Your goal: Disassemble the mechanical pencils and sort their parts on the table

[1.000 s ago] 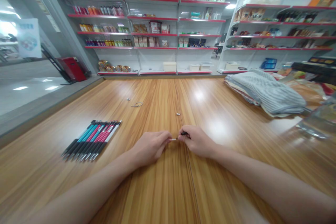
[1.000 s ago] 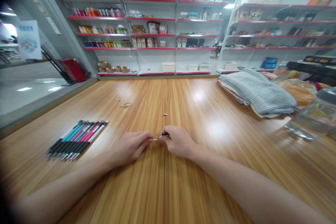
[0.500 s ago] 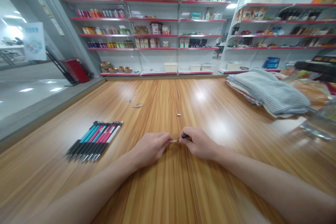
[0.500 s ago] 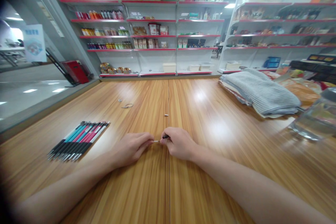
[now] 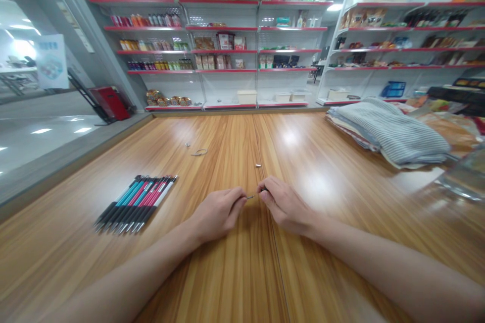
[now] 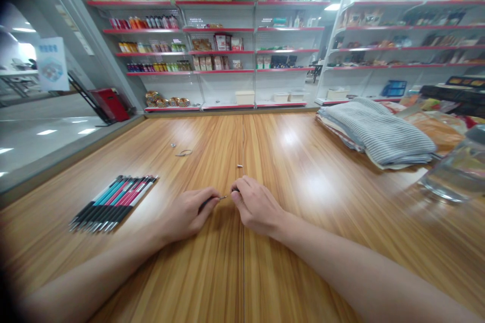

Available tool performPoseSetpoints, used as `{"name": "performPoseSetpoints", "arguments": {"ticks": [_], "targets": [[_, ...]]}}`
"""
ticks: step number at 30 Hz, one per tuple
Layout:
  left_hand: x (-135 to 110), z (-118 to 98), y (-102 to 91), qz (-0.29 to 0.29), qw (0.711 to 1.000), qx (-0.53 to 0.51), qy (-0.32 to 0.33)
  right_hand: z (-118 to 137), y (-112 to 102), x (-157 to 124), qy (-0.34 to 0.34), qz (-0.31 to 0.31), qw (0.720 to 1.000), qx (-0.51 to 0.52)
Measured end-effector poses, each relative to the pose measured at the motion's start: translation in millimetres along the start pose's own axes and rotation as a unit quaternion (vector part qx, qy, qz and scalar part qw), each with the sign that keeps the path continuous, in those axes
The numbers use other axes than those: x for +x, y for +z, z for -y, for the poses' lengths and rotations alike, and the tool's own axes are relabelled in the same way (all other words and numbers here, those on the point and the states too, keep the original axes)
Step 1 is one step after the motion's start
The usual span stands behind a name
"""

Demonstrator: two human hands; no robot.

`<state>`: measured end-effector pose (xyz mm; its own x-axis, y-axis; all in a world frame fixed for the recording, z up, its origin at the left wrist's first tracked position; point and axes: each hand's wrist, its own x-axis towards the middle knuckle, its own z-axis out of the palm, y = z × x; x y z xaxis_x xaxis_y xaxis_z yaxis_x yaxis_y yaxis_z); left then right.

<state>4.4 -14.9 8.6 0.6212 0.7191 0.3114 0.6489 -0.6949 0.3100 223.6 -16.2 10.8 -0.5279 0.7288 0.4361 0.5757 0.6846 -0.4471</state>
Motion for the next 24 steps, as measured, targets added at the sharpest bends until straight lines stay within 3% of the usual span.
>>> {"name": "performPoseSetpoints", "arguments": {"ticks": [7,24], "targets": [[-0.8,3.6,0.0,-0.005,0.999,-0.031,0.006,0.6,3.2,-0.8,-0.015,0.076,0.994,-0.074],[-1.9,3.1,1.4,0.027,0.999,0.025,0.026,4.7,5.4,-1.9,-0.013,0.057,0.992,-0.112]]}}
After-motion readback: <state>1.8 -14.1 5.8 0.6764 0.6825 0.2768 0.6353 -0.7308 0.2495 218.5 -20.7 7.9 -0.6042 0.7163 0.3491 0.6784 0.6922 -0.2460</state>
